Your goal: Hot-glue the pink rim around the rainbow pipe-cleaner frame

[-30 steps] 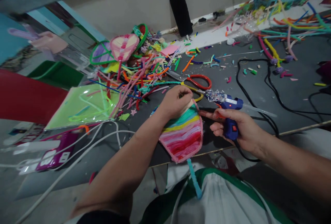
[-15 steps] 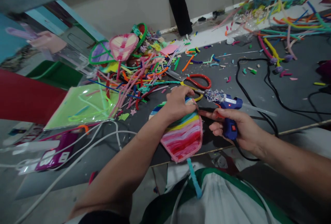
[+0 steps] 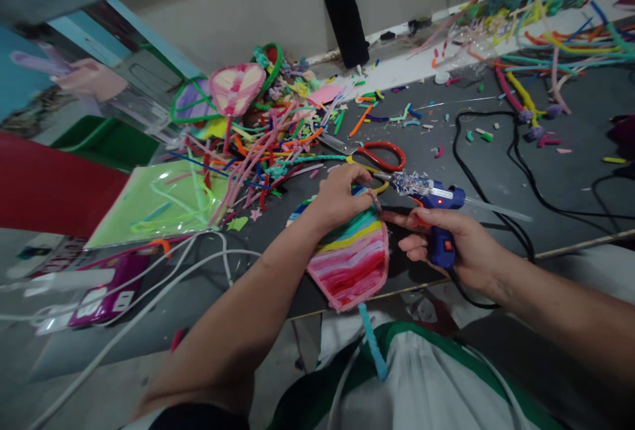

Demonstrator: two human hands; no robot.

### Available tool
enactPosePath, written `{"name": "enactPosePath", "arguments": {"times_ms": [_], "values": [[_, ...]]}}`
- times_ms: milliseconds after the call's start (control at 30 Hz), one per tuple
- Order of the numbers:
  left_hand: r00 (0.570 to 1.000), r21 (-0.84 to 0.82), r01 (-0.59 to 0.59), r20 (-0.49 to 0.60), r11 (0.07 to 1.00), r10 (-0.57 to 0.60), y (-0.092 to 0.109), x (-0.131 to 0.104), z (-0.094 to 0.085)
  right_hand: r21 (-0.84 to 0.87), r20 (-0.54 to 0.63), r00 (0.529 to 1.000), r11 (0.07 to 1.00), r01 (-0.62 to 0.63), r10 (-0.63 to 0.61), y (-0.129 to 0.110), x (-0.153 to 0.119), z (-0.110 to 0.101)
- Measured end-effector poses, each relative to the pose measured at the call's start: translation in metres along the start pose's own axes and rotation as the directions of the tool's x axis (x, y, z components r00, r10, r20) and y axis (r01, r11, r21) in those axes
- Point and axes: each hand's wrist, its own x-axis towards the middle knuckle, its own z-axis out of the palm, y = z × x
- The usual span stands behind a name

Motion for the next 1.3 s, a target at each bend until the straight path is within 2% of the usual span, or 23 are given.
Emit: {"name": "enactPosePath", "arguments": {"times_ms": [133,267,467,967,1167,1300], "values": [[0.999,-0.07,0.012,-0.034,0.997,-0.014,0.0,0.0,-0.001,-0.008,-0.004,1.0,1.0,-0.006,0.006,0.0,-0.001,0.0],[0.997,-0.059,-0.001,-0.074,0.998,-0.003,-0.001,0.0,-0.003,-0.013,-0.003,1.0,1.0,0.004,-0.004,0.0,-0.001,0.0],[0.997,-0.023,-0.047,-0.068,0.999,0.046,0.0,0.0,-0.003,-0.026,0.002,1.0,1.0,0.001,0.0,0.0,-0.001,0.001],[0.999,-0.042,0.012,-0.049,0.999,-0.015,0.002,0.0,-0.004,-0.028,-0.019,1.0,0.999,0.017,-0.017,0.001,0.001,0.001],[0.998,-0.023,-0.064,0.003,0.998,0.064,-0.002,0.001,-0.007,-0.03,-0.013,1.0,0.999,0.024,-0.025,0.002,0.002,-0.002],[0.982,0.108,-0.19,0.02,0.976,0.189,-0.001,-0.001,-0.011,-0.04,-0.024,1.0,0.999,0.011,-0.012,0.003,0.002,-0.003]]}}
